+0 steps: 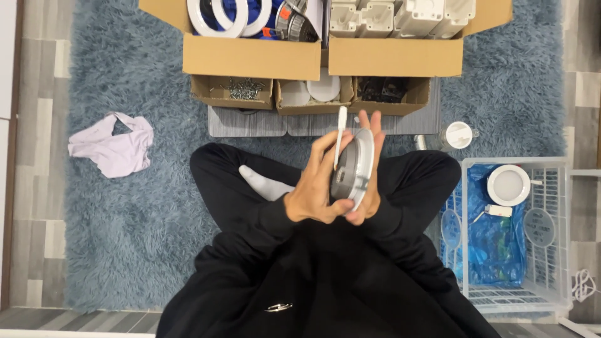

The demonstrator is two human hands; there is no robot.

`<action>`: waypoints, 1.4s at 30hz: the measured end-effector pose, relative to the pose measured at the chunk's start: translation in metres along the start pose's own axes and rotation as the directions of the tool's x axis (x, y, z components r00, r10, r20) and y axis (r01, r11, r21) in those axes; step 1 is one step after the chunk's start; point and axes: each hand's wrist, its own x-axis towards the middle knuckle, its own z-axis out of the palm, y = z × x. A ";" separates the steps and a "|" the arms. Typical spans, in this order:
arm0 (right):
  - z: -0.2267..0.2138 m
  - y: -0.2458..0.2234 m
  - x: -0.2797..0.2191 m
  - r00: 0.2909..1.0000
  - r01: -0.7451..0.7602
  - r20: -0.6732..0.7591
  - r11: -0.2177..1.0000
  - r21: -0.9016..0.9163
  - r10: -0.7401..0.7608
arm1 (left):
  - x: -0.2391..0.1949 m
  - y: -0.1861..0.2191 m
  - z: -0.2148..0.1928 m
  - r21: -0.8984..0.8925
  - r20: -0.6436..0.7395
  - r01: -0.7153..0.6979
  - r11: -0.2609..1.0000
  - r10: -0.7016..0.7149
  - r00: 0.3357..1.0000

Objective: The person is sitting on the floor and assembling recessed LED light fixtures by snapping the outer rings and diffusers onto the main light units.

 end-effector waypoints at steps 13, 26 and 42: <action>0.052 0.001 -0.007 0.964 -0.057 -0.223 0.935 0.351 0.142 | 0.005 -0.013 0.016 0.157 -0.309 -0.089 0.984 0.134 0.942; 0.046 -0.003 -0.012 0.949 -0.240 -0.152 0.946 0.217 0.275 | -0.017 -0.024 0.024 0.088 -0.338 -0.029 0.996 0.058 0.939; 0.023 -0.017 -0.013 0.885 -0.460 0.072 0.887 -0.036 0.461 | -0.068 -0.058 0.017 -0.294 -0.358 0.147 0.945 -0.251 0.899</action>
